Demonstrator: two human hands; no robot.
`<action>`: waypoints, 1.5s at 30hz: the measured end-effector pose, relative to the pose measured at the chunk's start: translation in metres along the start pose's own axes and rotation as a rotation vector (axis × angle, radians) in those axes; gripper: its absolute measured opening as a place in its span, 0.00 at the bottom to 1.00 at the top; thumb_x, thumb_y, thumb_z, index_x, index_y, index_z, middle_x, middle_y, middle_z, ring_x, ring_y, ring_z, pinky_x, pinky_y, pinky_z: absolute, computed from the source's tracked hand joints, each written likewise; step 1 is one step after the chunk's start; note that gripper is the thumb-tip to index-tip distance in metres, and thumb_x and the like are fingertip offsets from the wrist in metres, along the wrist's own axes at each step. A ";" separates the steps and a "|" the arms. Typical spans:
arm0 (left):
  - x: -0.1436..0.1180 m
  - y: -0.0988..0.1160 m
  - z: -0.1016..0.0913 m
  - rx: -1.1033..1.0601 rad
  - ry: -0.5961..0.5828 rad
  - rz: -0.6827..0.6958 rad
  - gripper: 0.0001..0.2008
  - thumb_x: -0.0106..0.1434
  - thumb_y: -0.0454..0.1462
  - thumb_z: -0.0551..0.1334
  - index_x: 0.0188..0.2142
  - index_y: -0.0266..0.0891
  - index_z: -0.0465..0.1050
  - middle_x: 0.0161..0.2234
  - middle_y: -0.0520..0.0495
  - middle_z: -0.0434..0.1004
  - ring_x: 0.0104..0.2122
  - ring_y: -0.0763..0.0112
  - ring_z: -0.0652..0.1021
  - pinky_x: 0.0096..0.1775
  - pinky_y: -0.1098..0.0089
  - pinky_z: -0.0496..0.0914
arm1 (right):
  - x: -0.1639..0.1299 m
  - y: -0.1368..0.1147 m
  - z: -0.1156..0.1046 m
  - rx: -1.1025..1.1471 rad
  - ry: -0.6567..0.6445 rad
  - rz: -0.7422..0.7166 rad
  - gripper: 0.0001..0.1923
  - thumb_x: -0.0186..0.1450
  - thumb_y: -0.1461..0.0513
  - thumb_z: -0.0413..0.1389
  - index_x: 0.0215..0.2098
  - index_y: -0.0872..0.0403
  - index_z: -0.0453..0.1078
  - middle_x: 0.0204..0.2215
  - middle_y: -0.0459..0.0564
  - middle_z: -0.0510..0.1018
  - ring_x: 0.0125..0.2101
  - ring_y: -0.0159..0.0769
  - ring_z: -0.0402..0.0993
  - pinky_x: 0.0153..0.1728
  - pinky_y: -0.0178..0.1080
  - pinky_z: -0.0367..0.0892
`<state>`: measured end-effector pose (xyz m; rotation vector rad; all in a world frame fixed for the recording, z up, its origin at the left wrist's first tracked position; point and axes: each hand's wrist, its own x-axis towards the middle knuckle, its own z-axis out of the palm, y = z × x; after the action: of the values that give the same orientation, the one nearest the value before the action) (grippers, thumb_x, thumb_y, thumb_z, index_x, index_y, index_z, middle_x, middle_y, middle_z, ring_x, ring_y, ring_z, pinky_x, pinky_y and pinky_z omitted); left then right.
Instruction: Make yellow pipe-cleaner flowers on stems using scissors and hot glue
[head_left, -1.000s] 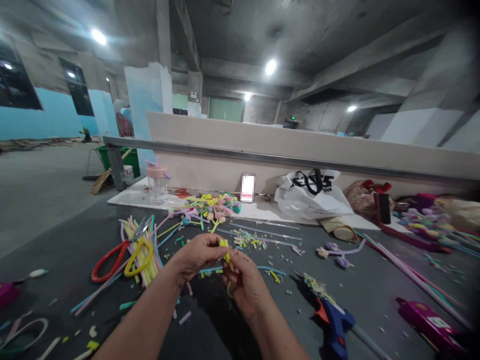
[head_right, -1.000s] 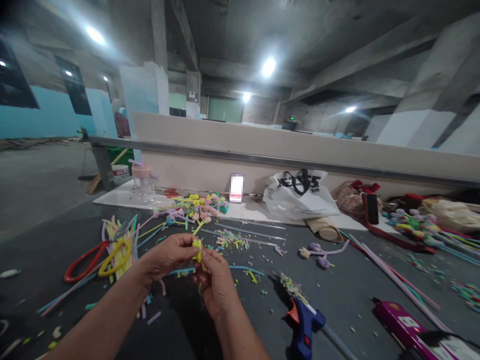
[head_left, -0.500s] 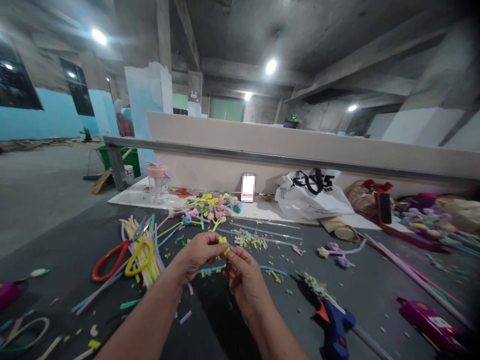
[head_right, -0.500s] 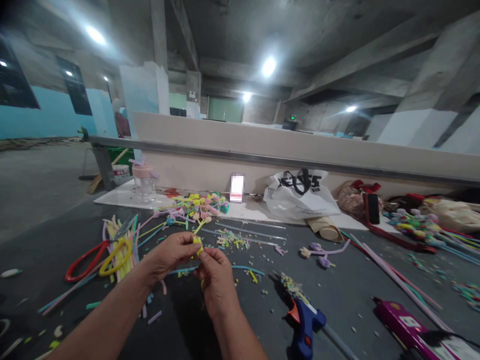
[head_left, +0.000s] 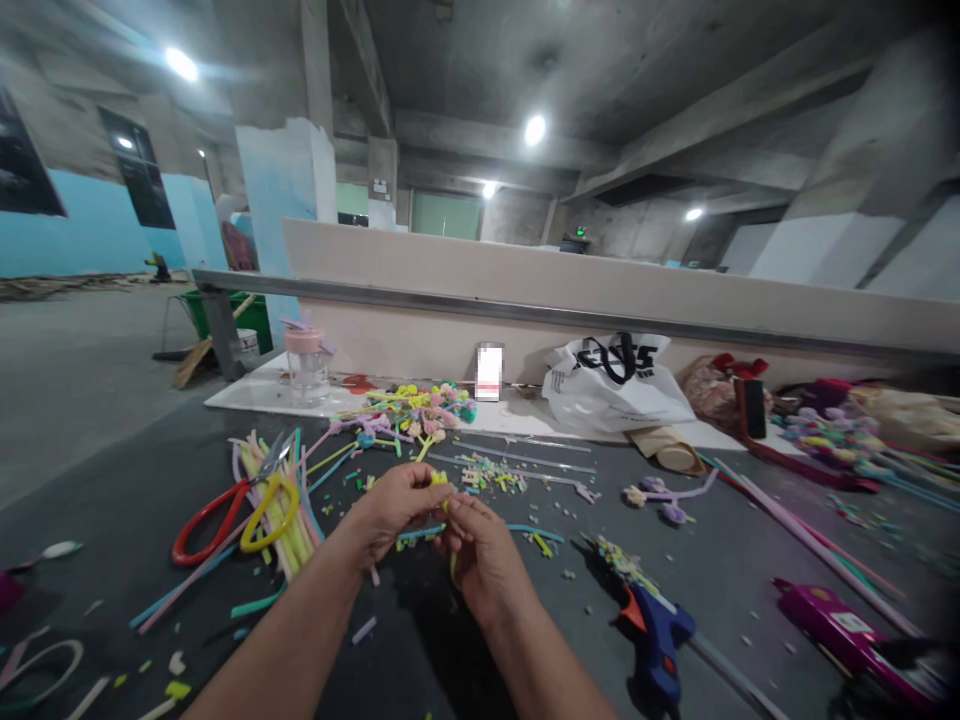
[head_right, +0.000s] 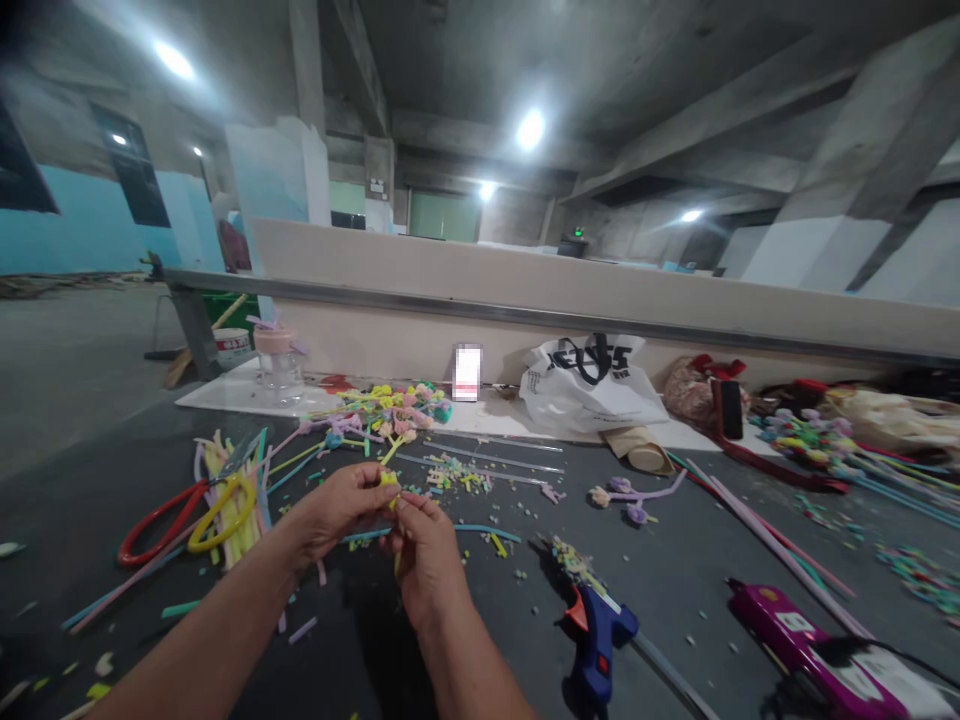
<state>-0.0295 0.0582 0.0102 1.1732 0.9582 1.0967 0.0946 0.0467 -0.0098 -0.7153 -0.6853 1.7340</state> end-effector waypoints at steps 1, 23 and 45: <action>0.001 -0.001 -0.002 -0.007 0.004 0.012 0.15 0.48 0.44 0.66 0.25 0.35 0.64 0.19 0.56 0.65 0.17 0.82 0.63 0.21 0.77 0.55 | 0.000 0.000 0.000 -0.014 -0.020 0.017 0.11 0.46 0.60 0.65 0.24 0.57 0.70 0.16 0.42 0.72 0.12 0.21 0.57 0.19 0.31 0.61; 0.001 0.001 -0.003 -0.095 -0.079 0.010 0.15 0.53 0.45 0.63 0.26 0.33 0.68 0.20 0.54 0.65 0.18 0.82 0.63 0.22 0.77 0.54 | -0.003 -0.005 0.000 -0.109 -0.033 -0.056 0.10 0.48 0.59 0.62 0.19 0.58 0.69 0.15 0.42 0.70 0.12 0.20 0.51 0.17 0.30 0.53; 0.003 -0.001 0.005 0.079 0.065 0.056 0.12 0.50 0.42 0.64 0.24 0.34 0.68 0.19 0.55 0.66 0.18 0.81 0.63 0.21 0.77 0.54 | 0.001 -0.004 -0.006 -0.197 -0.015 -0.085 0.12 0.48 0.58 0.64 0.21 0.59 0.70 0.17 0.44 0.72 0.12 0.20 0.52 0.16 0.29 0.52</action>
<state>-0.0242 0.0598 0.0099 1.2415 1.0325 1.1570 0.1014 0.0495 -0.0109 -0.7972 -0.8934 1.6101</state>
